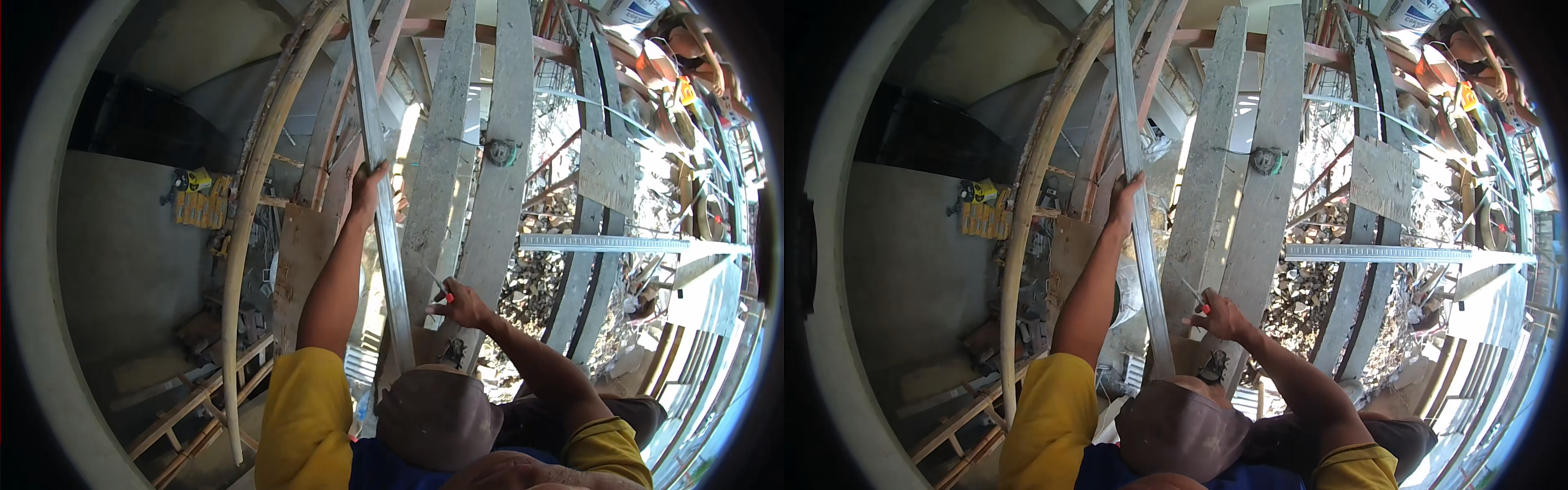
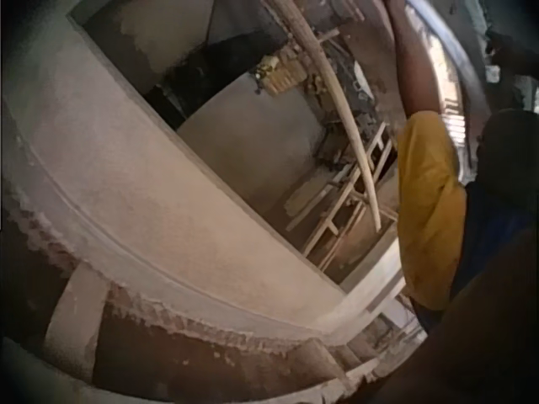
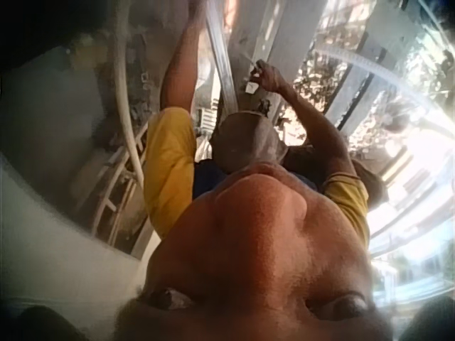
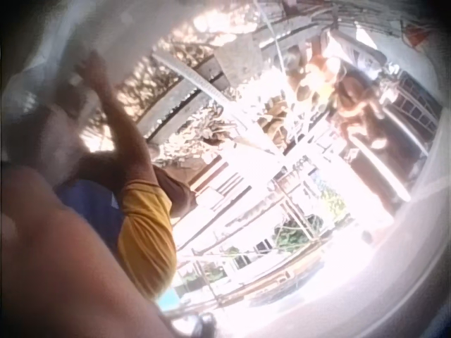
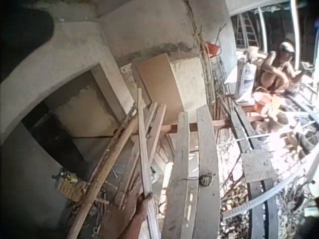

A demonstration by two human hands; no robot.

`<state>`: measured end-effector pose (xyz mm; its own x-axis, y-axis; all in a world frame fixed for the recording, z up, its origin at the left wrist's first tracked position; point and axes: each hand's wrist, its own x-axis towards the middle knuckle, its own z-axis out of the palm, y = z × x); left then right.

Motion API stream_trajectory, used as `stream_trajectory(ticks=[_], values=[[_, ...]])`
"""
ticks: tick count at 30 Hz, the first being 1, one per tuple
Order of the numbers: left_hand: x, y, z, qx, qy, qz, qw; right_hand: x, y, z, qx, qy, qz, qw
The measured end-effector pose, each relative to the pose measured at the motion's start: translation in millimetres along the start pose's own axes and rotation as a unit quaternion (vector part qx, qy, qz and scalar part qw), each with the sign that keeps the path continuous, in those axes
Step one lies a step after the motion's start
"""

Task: Measure a metal stud with a tape measure and cut it using tin snips.

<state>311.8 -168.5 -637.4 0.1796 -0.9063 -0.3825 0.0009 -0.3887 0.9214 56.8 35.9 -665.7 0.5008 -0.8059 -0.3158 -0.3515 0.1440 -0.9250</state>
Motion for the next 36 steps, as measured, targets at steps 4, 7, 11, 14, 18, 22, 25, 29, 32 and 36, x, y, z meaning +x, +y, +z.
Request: stream_trajectory(ticks=[4,7,11,14,18,22,25,29,32,36], values=[[71,-9,-19,0.013,0.041,0.041,0.998,-6,-29,29,0.121,-0.106,0.092,0.983],[80,-21,-7,-0.002,0.038,0.011,0.999,-12,-18,54,0.103,-0.09,0.08,0.987],[59,-23,8,0.046,0.077,0.051,0.995,-24,-23,63,0.104,-0.107,0.132,0.98],[35,-8,7,0.066,0.104,0.093,0.988,-30,-32,68,0.097,-0.071,0.148,0.982],[-2,22,-7,0.051,0.124,0.134,0.982,-28,-22,78,0.102,-0.109,0.142,0.979],[-34,27,-42,0.09,0.113,0.14,0.979,-31,-15,103,0.095,-0.172,0.106,0.975],[-59,24,-62,0.12,0.169,0.161,0.965,-38,-3,121,0.115,-0.19,0.07,0.973],[-71,14,-96,0.11,0.209,0.143,0.961,-32,-26,112,0.088,-0.234,0.055,0.967],[-64,35,-108,0.147,0.214,0.145,0.955,-11,-31,112,0.101,-0.195,-0.019,0.975],[-41,48,-84,0.099,0.191,0.13,0.968,46,-62,81,0.069,-0.069,0.012,0.995]])
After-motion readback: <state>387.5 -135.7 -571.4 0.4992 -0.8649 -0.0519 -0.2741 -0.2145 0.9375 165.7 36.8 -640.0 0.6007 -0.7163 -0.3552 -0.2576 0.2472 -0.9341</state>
